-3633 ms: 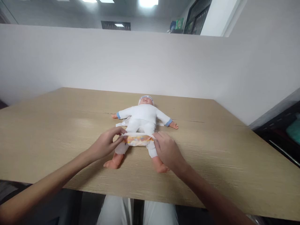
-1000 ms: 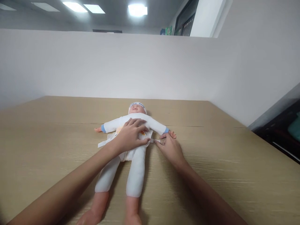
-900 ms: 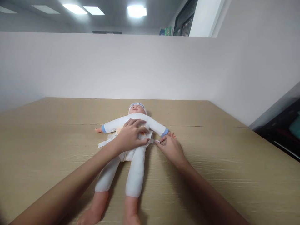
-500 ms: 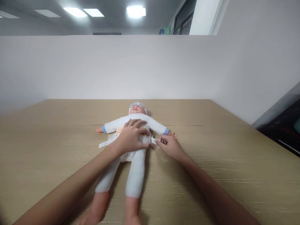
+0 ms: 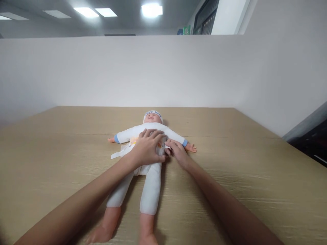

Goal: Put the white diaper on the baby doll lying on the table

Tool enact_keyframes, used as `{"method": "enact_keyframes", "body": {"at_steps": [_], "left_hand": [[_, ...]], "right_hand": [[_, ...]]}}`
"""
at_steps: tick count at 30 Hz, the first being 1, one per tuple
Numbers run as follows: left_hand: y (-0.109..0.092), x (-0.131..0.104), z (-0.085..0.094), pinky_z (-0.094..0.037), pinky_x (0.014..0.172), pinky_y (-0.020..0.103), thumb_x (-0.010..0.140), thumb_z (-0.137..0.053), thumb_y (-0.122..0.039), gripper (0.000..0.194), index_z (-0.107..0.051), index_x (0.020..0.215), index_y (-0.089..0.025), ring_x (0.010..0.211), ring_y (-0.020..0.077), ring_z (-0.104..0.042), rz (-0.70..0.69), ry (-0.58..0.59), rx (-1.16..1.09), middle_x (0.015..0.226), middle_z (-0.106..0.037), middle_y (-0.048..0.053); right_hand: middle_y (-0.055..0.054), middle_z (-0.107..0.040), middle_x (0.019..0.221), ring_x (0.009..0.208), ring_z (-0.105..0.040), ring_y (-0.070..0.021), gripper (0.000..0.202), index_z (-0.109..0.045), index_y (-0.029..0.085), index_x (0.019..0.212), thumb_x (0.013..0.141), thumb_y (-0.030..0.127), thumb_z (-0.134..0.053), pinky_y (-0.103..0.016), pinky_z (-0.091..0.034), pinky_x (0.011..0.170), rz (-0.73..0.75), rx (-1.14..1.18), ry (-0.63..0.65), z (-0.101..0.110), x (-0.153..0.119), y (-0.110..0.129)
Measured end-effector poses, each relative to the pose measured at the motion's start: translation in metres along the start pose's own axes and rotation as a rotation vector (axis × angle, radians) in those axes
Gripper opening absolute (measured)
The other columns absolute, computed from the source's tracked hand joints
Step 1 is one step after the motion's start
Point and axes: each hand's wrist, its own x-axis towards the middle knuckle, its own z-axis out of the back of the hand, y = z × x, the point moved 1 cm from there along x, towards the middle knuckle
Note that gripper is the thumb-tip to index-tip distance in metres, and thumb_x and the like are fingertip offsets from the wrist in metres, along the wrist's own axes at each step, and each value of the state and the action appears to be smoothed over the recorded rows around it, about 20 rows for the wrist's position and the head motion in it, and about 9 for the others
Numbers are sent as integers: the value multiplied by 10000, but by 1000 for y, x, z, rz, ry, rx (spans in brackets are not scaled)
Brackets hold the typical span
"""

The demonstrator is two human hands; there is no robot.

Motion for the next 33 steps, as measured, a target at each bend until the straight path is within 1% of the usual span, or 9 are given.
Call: {"method": "enact_keyframes", "body": {"at_steps": [2,4,8,11,14,19,26,29,33], "left_hand": [[0,0,0,-316,1249,630,717,-854,-478,757,-626,1401,-248,1434,420,-492,9,9,-9,1515,-639,118],[-1,1,0,-309,1252,634,718,-855,-468,751,-623,1394,-238,1437,417,-490,13,19,-8,1516,-640,121],[-1,0,1,-305,1259,640,728,-845,-463,710,-633,1367,-237,1449,410,-486,11,21,-1,1504,-650,118],[-3,0,2,-322,1259,638,747,-828,-467,679,-642,1358,-235,1437,399,-500,6,17,27,1505,-652,101],[-4,-1,2,-340,1257,634,772,-803,-473,670,-644,1374,-228,1429,388,-506,3,12,55,1511,-650,89],[-4,-1,2,-347,1258,624,781,-796,-481,656,-653,1372,-234,1425,384,-511,3,1,69,1506,-657,87],[-4,0,1,-326,1267,632,773,-802,-473,667,-652,1377,-232,1417,386,-514,-1,-4,69,1512,-658,87],[-4,0,1,-331,1257,641,781,-787,-468,673,-643,1395,-232,1407,390,-519,-4,-7,76,1500,-663,90],[-3,1,0,-322,1255,658,816,-766,-490,650,-643,1402,-236,1420,399,-511,-2,-6,93,1501,-661,101]], "right_hand": [[48,-367,651,609,-385,-155,522,-378,267,705,866,683,-649,-306,-397,613,2,26,12,0,0,-1],[54,-363,655,610,-364,-148,529,-409,261,709,866,685,-684,-297,-370,603,4,44,29,2,0,-4],[49,-431,674,625,-379,-139,512,-508,238,729,850,666,-762,-283,-331,583,0,60,81,4,3,-10],[52,-446,671,611,-368,-129,519,-551,227,738,837,673,-796,-281,-320,570,1,71,103,4,3,-11],[57,-430,658,607,-349,-126,544,-540,228,735,835,689,-810,-282,-313,570,5,89,111,4,2,-13],[51,-420,652,613,-347,-139,581,-506,240,732,855,740,-775,-293,-309,570,-4,127,117,5,4,-16],[55,-431,648,611,-366,-134,574,-561,231,747,792,733,-836,-286,-311,571,-4,149,89,2,4,-11],[52,-446,657,611,-376,-131,569,-581,225,751,779,731,-839,-285,-319,563,-14,154,46,-3,2,-7],[40,-479,685,631,-407,-134,576,-565,227,740,767,739,-826,-280,-354,564,-27,162,-33,-13,1,-4]]}}
